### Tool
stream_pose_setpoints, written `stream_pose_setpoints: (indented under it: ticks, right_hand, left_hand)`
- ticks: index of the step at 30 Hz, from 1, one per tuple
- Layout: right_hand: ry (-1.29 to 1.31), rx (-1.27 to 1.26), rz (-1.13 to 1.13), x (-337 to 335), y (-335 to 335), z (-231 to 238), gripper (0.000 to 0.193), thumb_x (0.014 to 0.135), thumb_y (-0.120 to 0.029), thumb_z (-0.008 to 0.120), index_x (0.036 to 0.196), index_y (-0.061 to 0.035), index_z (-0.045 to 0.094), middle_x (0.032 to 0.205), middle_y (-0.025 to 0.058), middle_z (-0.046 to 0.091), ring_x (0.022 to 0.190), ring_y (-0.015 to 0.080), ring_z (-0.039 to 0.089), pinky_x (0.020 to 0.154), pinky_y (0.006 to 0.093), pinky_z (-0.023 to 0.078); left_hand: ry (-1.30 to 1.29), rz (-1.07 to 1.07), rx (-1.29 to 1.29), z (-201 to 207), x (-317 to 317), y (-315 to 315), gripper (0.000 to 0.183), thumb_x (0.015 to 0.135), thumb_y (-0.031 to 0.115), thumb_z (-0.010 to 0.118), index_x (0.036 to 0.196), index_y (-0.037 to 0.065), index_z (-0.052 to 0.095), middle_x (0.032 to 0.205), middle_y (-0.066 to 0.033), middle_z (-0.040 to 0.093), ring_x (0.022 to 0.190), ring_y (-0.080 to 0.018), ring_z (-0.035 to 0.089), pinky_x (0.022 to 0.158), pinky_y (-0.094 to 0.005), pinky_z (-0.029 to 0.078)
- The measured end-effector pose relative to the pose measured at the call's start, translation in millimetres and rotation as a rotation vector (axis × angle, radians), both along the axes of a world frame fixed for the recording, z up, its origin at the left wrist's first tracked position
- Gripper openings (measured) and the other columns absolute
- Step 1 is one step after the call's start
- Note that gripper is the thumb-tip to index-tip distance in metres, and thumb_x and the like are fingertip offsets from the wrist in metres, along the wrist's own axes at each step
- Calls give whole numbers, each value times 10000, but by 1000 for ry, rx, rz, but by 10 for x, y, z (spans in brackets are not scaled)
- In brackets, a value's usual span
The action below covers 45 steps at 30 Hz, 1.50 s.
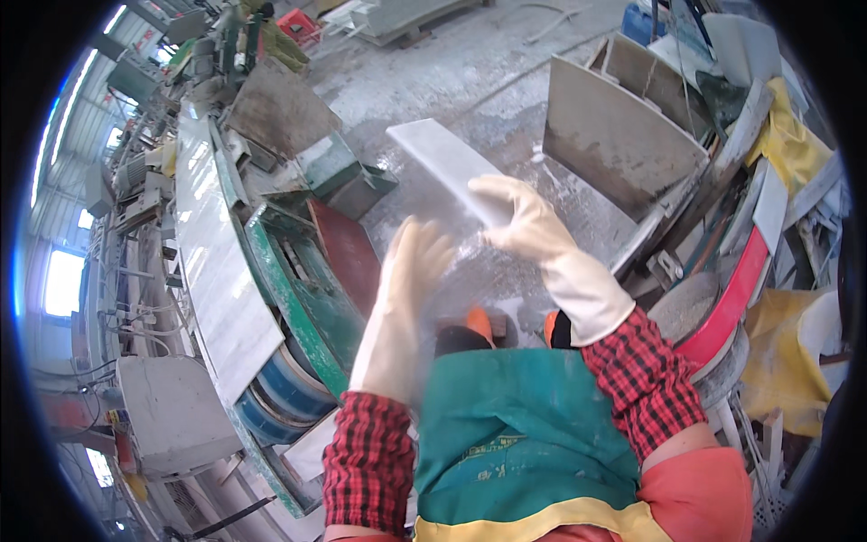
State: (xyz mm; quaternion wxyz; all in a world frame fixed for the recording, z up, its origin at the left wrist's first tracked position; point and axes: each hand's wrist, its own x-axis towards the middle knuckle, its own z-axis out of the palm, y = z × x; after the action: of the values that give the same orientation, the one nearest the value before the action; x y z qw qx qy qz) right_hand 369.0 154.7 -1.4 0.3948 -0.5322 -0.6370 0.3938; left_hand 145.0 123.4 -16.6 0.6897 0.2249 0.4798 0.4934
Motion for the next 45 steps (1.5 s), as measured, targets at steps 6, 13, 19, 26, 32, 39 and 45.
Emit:
stream_pose_setpoints:
  ticks: [6, 13, 19, 26, 32, 39, 45]
  right_hand:
    - [-531, 609, 232, -26, -67, 81, 678, 610, -181, 831, 1262, -220, 648, 1330, 117, 623, 1236, 338, 575, 1038, 403, 487]
    - [527, -78, 206, 192, 12, 127, 580, 828, -274, 810, 1306, -1, 628, 1310, 137, 648, 1182, 212, 607, 1011, 330, 474]
    - [674, -183, 166, 314, 29, 99, 449, 855, -58, 766, 1290, -37, 658, 1118, 96, 726, 1029, 139, 659, 921, 265, 513]
    - [811, -116, 64, 323, 130, -49, 667, 785, -97, 805, 1403, -54, 558, 1189, 113, 667, 1001, 177, 644, 877, 313, 526]
    - [954, -142, -229, 520, 398, -263, 543, 882, -186, 765, 1371, -38, 580, 1061, 92, 731, 957, 162, 675, 855, 316, 538]
    - [737, -106, -185, 476, 284, -198, 506, 901, -255, 757, 1327, -24, 612, 1137, 99, 721, 989, 161, 674, 881, 292, 526]
    - [581, -120, 58, 358, -205, 146, 732, 894, -298, 748, 1486, -6, 433, 1172, 161, 700, 1077, 199, 653, 963, 339, 505]
  left_hand:
    - [-211, 230, 225, -76, 422, 382, 473, 944, 116, 601, 1391, 29, 472, 1320, -175, 586, 1196, -346, 594, 1014, -503, 497]
    - [-115, 244, 233, -52, 374, 473, 419, 1001, 201, 531, 1374, 14, 486, 1271, -179, 597, 1128, -340, 624, 979, -498, 518]
    - [56, 177, -46, 87, 497, 412, 454, 1031, 329, 471, 1328, -5, 551, 1196, -166, 651, 1020, -289, 672, 873, -447, 558]
    - [179, -45, -24, 291, 729, -5, 437, 1041, 369, 485, 1281, 18, 585, 1095, -117, 697, 900, -217, 692, 815, -366, 567]
    - [235, -228, -74, 468, 729, -405, 471, 1036, 358, 518, 1320, -15, 567, 1143, -118, 680, 953, -206, 682, 838, -339, 558]
    - [296, -193, -42, 492, 675, -227, 476, 1013, 378, 552, 1266, -23, 597, 1095, -118, 695, 900, -202, 688, 802, -336, 562]
    - [326, -96, 52, 418, 570, 284, 447, 1019, 366, 486, 1242, 0, 613, 1080, -146, 700, 896, -249, 702, 812, -373, 571]
